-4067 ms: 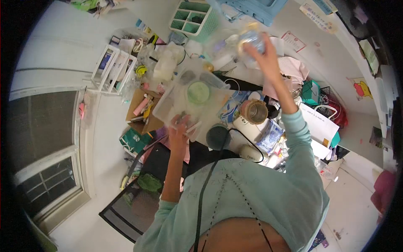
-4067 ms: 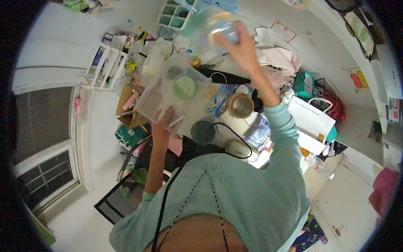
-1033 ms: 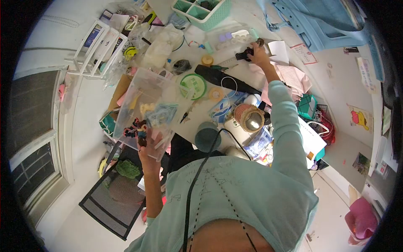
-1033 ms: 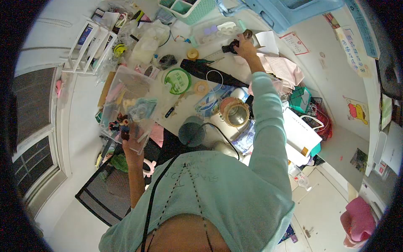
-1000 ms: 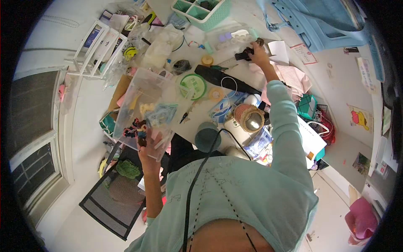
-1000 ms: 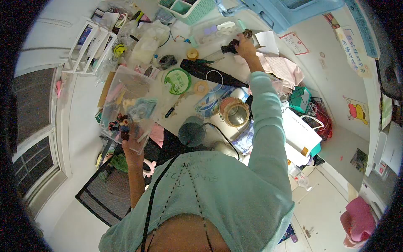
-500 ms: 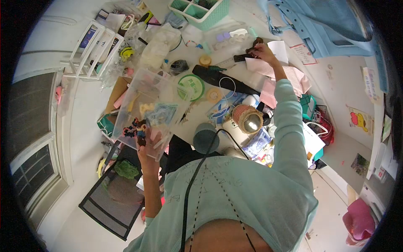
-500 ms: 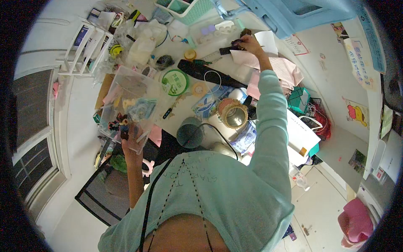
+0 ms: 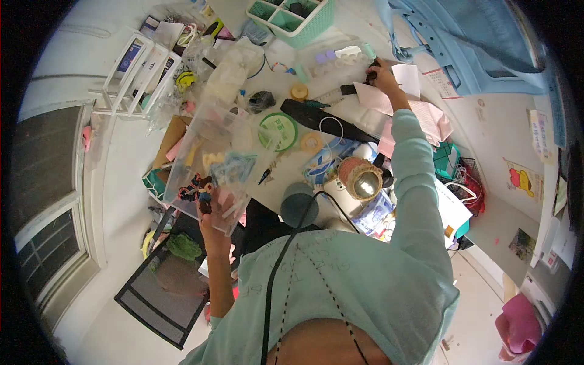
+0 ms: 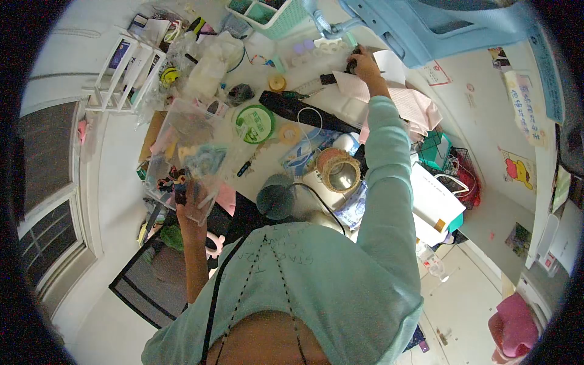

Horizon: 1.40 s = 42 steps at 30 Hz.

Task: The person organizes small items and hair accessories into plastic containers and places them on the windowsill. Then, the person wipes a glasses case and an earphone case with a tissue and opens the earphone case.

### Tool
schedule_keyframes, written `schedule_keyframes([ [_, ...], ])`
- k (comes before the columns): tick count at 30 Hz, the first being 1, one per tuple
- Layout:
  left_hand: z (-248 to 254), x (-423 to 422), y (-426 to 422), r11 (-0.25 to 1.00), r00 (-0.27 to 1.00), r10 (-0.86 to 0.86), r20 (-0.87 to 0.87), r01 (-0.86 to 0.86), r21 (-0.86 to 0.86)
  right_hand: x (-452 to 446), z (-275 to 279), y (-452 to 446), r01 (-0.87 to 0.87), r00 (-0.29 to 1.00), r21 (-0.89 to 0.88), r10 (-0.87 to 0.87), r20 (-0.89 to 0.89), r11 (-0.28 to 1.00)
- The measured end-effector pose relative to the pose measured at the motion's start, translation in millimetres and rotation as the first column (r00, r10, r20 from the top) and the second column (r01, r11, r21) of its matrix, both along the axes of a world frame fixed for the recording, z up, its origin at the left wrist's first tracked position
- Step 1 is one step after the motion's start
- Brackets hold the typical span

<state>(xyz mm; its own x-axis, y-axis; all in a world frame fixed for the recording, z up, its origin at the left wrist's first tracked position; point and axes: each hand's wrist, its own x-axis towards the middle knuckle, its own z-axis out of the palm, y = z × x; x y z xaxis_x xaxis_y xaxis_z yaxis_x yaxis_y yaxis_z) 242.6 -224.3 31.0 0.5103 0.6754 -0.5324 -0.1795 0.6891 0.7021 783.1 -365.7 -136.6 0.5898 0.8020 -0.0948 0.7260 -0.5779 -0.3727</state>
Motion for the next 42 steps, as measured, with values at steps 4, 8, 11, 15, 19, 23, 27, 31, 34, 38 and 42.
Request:
schedule_keyframes([
  [4,12,2,-3,0.998,0.999,0.003,-0.043,-0.001,0.062,-16,20,6,0.165,0.986,-0.215,-0.160,0.039,0.963],
  [8,22,-1,-7,0.995,0.999,0.030,-0.035,-0.027,0.099,-6,2,-4,0.492,0.870,-0.178,-0.474,0.134,0.852],
  [11,21,-11,-11,0.993,0.999,0.033,-0.001,-0.032,0.112,-19,44,-1,0.314,0.928,0.002,-0.308,0.210,0.949],
  [15,2,-22,-10,0.994,0.993,0.035,0.109,-0.045,0.095,-89,170,8,0.316,0.910,0.139,-0.258,-0.325,0.939],
  [19,20,-18,-21,0.988,0.992,-0.080,0.095,0.066,0.138,-210,243,11,-0.143,0.954,0.474,0.249,-0.169,0.869],
  [23,14,-32,-22,0.967,0.976,-0.201,0.082,0.184,0.178,-333,287,18,-0.114,0.944,0.590,0.273,-0.187,0.799],
  [27,29,-51,-20,0.913,0.927,-0.370,0.066,0.350,0.208,-403,263,38,-0.030,0.938,0.522,0.205,-0.279,0.852],
  [31,17,-64,-8,0.885,0.875,-0.445,0.188,0.397,0.244,-438,247,39,0.068,0.957,0.476,0.077,-0.279,0.877],
  [34,8,-79,2,0.861,0.838,-0.509,0.199,0.499,0.102,-454,246,25,0.042,0.983,0.615,0.076,-0.165,0.787],
  [38,8,-89,10,0.800,0.775,-0.572,0.270,0.600,-0.026,-475,253,7,0.092,0.996,0.709,-0.067,-0.064,0.699],
  [42,33,-77,-10,0.812,0.808,-0.582,0.093,0.571,0.120,-485,262,-19,0.131,0.991,0.486,-0.126,-0.044,0.864],
])
